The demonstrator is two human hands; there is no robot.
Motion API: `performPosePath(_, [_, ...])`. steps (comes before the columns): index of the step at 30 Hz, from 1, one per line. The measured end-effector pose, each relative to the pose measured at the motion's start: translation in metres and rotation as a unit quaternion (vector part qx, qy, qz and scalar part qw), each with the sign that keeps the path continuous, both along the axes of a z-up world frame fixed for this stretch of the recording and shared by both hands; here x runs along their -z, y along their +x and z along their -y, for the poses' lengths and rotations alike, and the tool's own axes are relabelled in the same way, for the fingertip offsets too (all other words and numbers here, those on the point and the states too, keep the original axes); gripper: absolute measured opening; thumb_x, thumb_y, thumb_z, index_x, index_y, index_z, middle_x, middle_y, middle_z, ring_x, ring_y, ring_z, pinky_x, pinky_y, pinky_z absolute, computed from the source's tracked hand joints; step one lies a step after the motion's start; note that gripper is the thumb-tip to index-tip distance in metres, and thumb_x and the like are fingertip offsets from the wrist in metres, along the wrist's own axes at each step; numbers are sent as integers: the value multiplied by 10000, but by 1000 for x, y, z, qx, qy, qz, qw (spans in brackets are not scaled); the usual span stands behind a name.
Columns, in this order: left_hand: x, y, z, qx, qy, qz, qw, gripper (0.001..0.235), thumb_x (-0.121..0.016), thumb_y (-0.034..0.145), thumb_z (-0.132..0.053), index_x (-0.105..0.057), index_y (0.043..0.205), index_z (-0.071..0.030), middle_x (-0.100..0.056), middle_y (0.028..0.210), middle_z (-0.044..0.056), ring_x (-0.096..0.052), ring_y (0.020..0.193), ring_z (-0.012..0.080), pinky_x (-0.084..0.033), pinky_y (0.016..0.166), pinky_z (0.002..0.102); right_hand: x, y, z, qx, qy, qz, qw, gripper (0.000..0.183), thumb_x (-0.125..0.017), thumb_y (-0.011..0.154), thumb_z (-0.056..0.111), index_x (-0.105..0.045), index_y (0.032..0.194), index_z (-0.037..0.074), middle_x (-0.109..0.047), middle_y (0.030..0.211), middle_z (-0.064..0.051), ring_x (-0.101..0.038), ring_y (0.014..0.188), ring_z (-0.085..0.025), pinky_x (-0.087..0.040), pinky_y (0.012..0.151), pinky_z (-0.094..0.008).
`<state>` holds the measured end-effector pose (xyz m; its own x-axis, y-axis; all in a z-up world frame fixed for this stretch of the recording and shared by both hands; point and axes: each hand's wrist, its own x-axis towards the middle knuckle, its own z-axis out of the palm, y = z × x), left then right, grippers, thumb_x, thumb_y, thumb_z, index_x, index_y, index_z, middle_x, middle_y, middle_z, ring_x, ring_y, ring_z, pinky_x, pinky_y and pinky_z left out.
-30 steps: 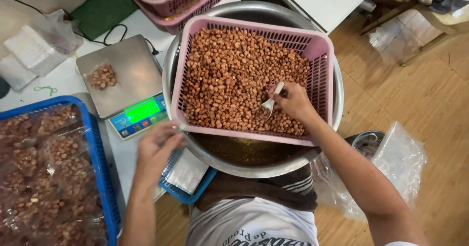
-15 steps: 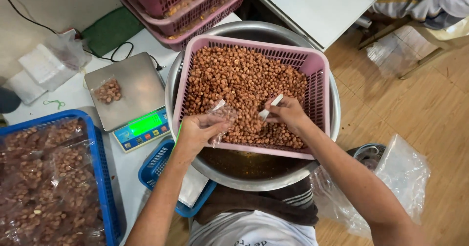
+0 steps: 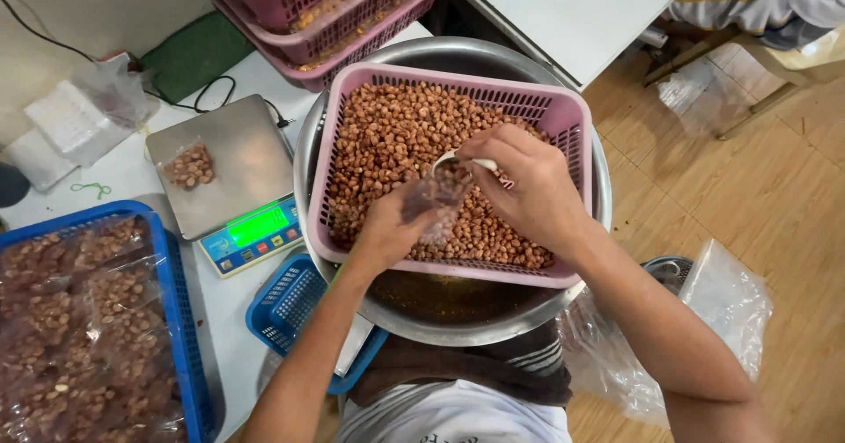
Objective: The person scoops roasted peanuts from a pink basket into small plastic bags using a white spoon, weighs each bag on a digital scale, and places the filled bags into a blue tray. The process repeats continuously throughout the clip.
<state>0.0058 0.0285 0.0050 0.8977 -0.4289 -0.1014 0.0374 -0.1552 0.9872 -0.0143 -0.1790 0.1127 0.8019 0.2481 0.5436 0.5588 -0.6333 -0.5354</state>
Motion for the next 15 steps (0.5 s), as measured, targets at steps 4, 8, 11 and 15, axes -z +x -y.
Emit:
performPosePath(4, [-33,-5,15,59,-16,33,998,368,-749,919,-72,-611,1247,21,-735,1054,282,-720,1026,463,-561,888,595,10,1,13,26,-13,21,999,117,-736,888,-47,-775,969,29,-744,965,-154,-748,904,-323,-607,824,-412])
performPosePath(8, [-7,0,26,65,-26,17,997,398,-767,913,-74,-605,1277,-70,-688,1061,187,-713,1066,389,-572,934,557,16,6,43,56,-2,31,998,68,-766,944,57,-774,1003,90,-764,1012,-86,-750,965,-285,-584,853,-375])
performPosePath(11, [-6,-2,31,57,-53,35,996,406,-735,950,-57,-573,1320,-95,-628,1014,150,-698,1069,387,-585,894,574,7,-1,51,89,-42,77,992,77,-763,952,6,-754,1019,43,-744,1008,-137,-736,948,-353,-576,834,-427])
performPosePath(15, [-2,-4,13,-67,-38,108,991,114,-685,976,-263,-681,1058,-184,-752,936,15,-725,907,173,-550,803,340,4,-11,55,130,-113,78,982,50,-785,1032,-17,-743,1055,-3,-739,1033,-153,-701,849,-287,-570,723,-362])
